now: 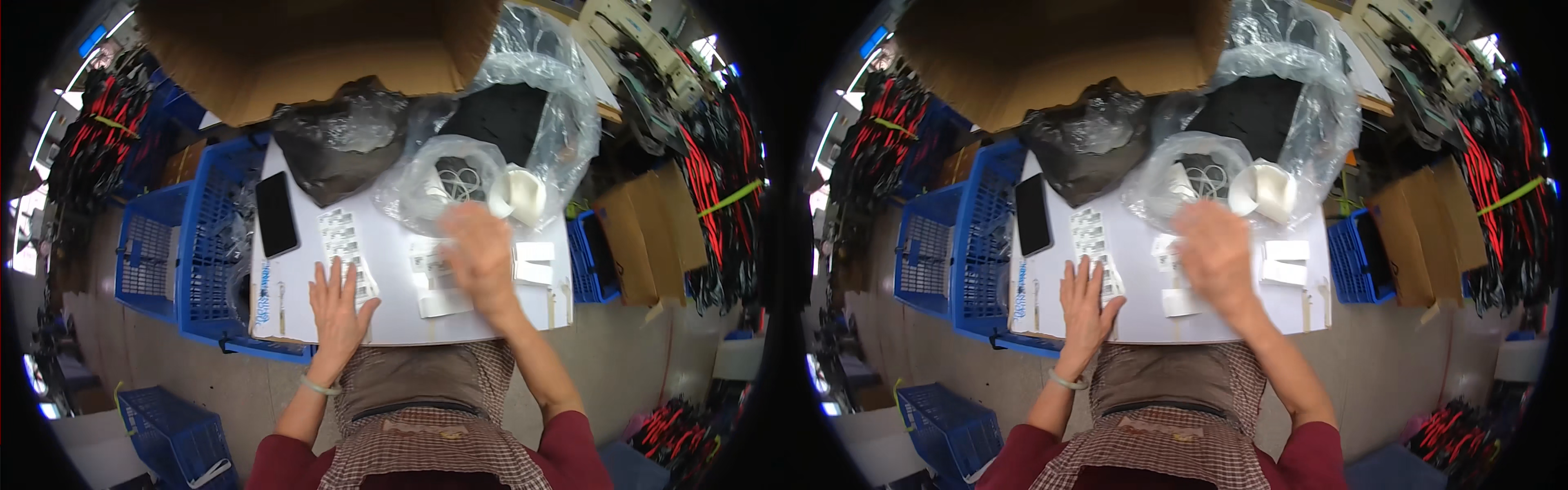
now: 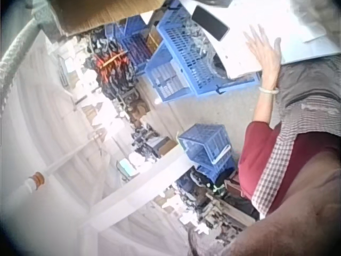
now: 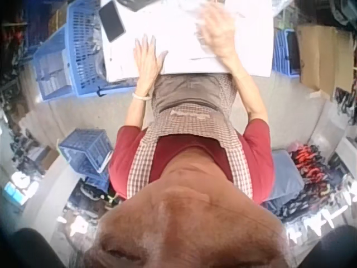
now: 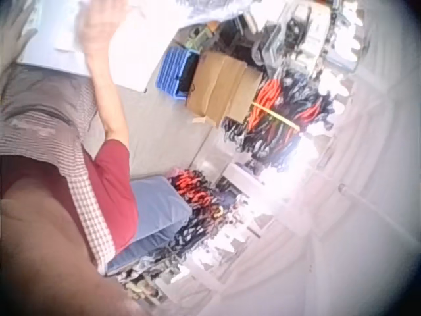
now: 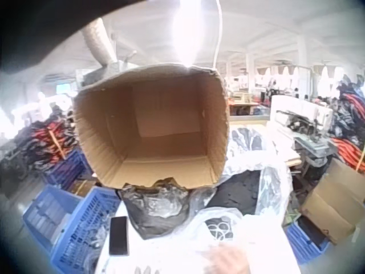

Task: The person repeatedly picks small white labels from a stack, peels them from their backing, and places them onto a white surface on the table. The person handles the labels one at a time throughout the clip.

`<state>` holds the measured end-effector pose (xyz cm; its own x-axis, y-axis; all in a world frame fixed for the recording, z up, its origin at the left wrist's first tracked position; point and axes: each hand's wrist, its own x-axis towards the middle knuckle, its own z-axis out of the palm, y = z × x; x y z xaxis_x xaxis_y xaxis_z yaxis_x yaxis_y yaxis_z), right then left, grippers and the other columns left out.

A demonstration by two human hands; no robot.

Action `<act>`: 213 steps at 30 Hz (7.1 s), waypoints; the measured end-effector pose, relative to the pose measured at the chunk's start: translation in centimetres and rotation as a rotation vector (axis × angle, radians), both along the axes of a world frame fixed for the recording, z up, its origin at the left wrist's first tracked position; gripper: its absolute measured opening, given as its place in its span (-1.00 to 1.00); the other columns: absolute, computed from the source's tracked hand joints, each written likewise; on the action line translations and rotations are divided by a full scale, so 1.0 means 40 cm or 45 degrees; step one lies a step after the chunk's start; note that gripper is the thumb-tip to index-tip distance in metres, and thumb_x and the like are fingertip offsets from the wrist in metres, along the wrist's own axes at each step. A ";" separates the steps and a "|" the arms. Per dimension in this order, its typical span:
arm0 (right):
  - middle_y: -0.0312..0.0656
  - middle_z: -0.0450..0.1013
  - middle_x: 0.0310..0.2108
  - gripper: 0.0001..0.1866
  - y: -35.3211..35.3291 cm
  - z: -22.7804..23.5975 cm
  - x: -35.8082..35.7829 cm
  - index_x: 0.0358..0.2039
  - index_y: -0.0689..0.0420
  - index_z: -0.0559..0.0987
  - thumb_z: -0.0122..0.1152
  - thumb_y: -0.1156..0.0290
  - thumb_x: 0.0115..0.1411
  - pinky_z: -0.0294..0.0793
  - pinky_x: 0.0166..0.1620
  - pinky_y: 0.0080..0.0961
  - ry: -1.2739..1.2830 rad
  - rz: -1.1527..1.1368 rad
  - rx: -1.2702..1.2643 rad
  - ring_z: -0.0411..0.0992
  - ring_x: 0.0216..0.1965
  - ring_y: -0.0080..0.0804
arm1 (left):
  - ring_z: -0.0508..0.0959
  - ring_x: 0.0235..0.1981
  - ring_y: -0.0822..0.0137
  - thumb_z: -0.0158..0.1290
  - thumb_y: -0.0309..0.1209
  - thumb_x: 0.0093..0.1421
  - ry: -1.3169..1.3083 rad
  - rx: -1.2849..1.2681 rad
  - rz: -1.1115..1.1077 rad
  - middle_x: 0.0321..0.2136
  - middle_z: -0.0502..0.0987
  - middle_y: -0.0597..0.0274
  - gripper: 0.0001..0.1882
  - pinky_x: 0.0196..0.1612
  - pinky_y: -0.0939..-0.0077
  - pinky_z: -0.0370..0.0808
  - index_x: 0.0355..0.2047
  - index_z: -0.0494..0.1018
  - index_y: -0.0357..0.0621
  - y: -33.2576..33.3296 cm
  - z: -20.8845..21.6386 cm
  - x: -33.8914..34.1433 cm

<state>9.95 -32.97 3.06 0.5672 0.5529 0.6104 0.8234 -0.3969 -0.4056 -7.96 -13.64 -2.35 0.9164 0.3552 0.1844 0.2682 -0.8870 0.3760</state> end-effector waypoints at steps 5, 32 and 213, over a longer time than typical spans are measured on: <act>-0.11 0.46 0.02 -0.64 0.123 0.013 -0.043 -0.08 0.16 0.58 0.33 0.43 0.08 0.27 0.17 -0.07 0.043 0.079 0.056 0.37 0.11 -0.12 | -0.02 0.39 -0.26 0.25 -0.14 0.11 -0.033 -0.035 -0.004 0.35 0.13 -0.08 -0.26 0.33 -0.26 -0.07 0.24 0.31 -0.19 -0.010 -0.014 0.015; -0.37 0.40 -0.62 -0.37 -0.258 -0.044 0.198 0.10 0.27 0.39 0.39 0.38 0.02 0.25 -0.53 -0.59 0.905 -0.676 0.401 0.30 -0.63 -0.64 | 0.05 0.37 -0.17 0.20 -0.22 0.14 -0.097 0.043 0.001 0.34 0.16 -0.05 -0.30 0.37 -0.12 -0.09 0.25 0.29 -0.22 -0.025 -0.032 0.007; -0.18 0.48 -0.64 -0.87 -0.116 -0.036 -0.106 -0.44 0.30 0.53 0.30 0.52 0.12 0.40 -0.50 -0.53 1.475 -0.086 0.003 0.43 -0.61 -0.51 | 0.42 -0.68 0.58 0.13 -0.29 0.23 0.560 -1.003 -0.160 -0.75 0.49 0.27 -0.65 -0.62 0.61 0.30 -0.56 0.57 -0.37 -0.123 0.070 0.137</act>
